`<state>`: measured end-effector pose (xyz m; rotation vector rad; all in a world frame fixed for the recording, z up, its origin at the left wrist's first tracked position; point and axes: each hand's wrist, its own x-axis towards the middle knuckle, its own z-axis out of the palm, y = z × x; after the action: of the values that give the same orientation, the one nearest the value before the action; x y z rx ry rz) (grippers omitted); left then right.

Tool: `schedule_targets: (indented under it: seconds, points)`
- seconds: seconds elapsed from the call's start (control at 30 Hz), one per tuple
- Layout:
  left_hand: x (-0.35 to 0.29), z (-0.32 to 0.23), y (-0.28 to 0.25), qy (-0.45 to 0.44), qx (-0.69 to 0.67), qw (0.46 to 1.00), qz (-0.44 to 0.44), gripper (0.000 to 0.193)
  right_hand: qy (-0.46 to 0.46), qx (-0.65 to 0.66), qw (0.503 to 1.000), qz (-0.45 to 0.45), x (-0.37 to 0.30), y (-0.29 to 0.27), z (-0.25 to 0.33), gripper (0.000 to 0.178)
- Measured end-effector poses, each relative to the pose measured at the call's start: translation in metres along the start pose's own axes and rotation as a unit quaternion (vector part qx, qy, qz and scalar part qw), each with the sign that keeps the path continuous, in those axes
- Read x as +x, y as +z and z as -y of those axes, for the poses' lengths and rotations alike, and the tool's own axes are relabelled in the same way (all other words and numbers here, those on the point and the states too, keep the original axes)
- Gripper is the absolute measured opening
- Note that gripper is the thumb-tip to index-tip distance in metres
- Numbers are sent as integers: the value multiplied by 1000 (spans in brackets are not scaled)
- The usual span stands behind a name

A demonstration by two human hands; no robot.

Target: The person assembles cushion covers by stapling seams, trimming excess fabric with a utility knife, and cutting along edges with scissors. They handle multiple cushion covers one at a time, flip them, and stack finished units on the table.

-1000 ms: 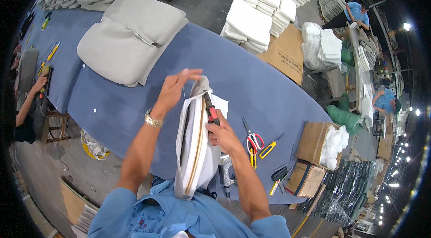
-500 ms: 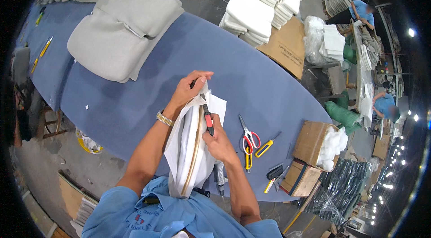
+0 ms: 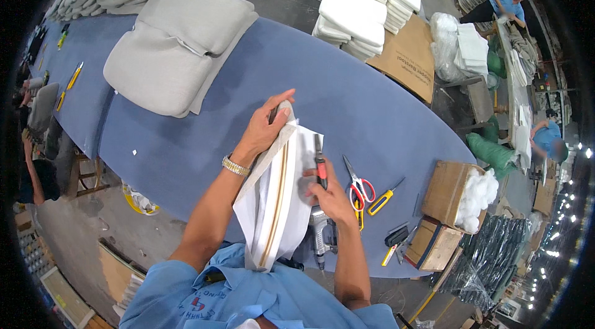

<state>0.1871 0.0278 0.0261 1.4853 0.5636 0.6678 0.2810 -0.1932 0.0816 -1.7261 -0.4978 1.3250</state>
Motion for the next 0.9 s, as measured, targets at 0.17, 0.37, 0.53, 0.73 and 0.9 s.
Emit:
schedule_targets:
  seconds: [0.17, 0.37, 0.53, 0.73, 0.9]
  points:
    - [-1, -11, 4, -17, 2, 1000, 17, 49, -114, -246, 948, -168, 18, -33, -99, 73]
    - [-7, -6, -2, 17, 21, 1000, 8, 54, 66, -209, 951, -219, -82, -12, -158, 88]
    - [-9, -5, 11, 19, -15, 1000, -6, 55, 31, -380, 868, -317, -89, 50, -216, 108]
    - [-7, 9, 13, 41, 44, 998, -26, 55, 53, -251, 935, -244, -95, 10, -168, 91]
    - [-8, 5, 14, 37, 5, 999, -14, 56, 27, 4, 985, -172, -87, -40, -47, 63]
